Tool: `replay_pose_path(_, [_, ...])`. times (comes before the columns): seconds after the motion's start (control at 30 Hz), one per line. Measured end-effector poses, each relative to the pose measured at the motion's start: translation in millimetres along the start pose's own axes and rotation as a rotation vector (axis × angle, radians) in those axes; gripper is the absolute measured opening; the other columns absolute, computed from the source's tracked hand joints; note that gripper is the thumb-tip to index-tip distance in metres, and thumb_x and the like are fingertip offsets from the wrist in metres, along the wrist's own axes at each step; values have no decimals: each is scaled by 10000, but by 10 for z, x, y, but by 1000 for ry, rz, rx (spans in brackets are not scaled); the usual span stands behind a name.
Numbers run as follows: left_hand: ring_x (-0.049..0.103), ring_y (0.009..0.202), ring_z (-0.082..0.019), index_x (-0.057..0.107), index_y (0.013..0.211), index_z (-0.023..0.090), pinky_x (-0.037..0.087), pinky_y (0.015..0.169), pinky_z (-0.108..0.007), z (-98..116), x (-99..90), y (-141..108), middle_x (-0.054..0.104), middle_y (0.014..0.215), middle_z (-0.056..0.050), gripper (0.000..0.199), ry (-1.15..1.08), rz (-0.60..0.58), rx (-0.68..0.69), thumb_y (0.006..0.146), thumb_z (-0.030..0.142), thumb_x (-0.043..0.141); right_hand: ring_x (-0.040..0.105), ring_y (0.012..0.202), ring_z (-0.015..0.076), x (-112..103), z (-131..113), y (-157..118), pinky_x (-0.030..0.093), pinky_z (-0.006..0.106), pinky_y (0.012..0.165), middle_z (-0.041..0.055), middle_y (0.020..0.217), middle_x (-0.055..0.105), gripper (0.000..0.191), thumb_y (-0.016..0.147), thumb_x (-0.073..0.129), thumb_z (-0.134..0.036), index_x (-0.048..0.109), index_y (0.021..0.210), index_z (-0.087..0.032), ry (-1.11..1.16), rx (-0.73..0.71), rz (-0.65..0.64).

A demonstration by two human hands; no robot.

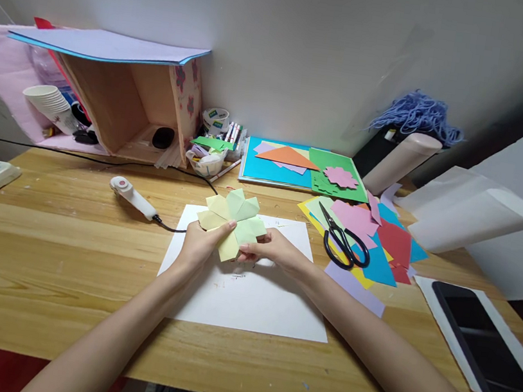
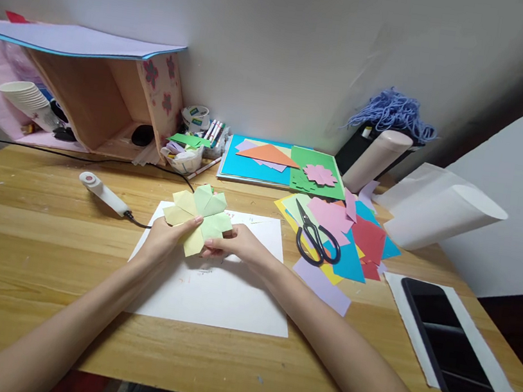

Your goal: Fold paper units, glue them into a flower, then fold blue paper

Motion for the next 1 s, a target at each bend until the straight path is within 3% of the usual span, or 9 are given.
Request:
replay_pose_path(0.43, [641, 792, -220, 663, 906, 104, 508, 643, -276, -53, 7, 2, 680, 981, -140, 409, -26, -4, -8, 582, 339, 745, 606, 652, 142, 6, 32, 35, 457, 241, 606, 70, 705, 690, 310, 662, 682, -401, 683, 782, -115, -19, -57, 61])
replay_pose_path(0.77, [641, 800, -214, 655, 931, 96, 508, 679, -290, -56, -11, 25, 670, 1009, -145, 446, -44, 31, 4, 564, 327, 758, 594, 620, 121, -24, 66, 44, 472, 253, 634, 96, 763, 688, 408, 662, 674, -485, 695, 788, -98, 74, 14, 59])
replay_pose_path(1.0, [646, 767, -211, 677, 894, 118, 510, 652, -290, -68, -12, 16, 691, 950, -124, 421, -56, 23, 1, 548, 342, 763, 607, 578, 134, -56, 107, 65, 486, 276, 635, 83, 679, 668, 471, 632, 678, -536, 697, 780, -89, 130, 18, 161])
Point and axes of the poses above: each hand's wrist, its own y-axis towards the middle knuckle, its own x-axis out of the palm, z = x × y, the point moved 4 cm from there along y, towards the middle knuckle
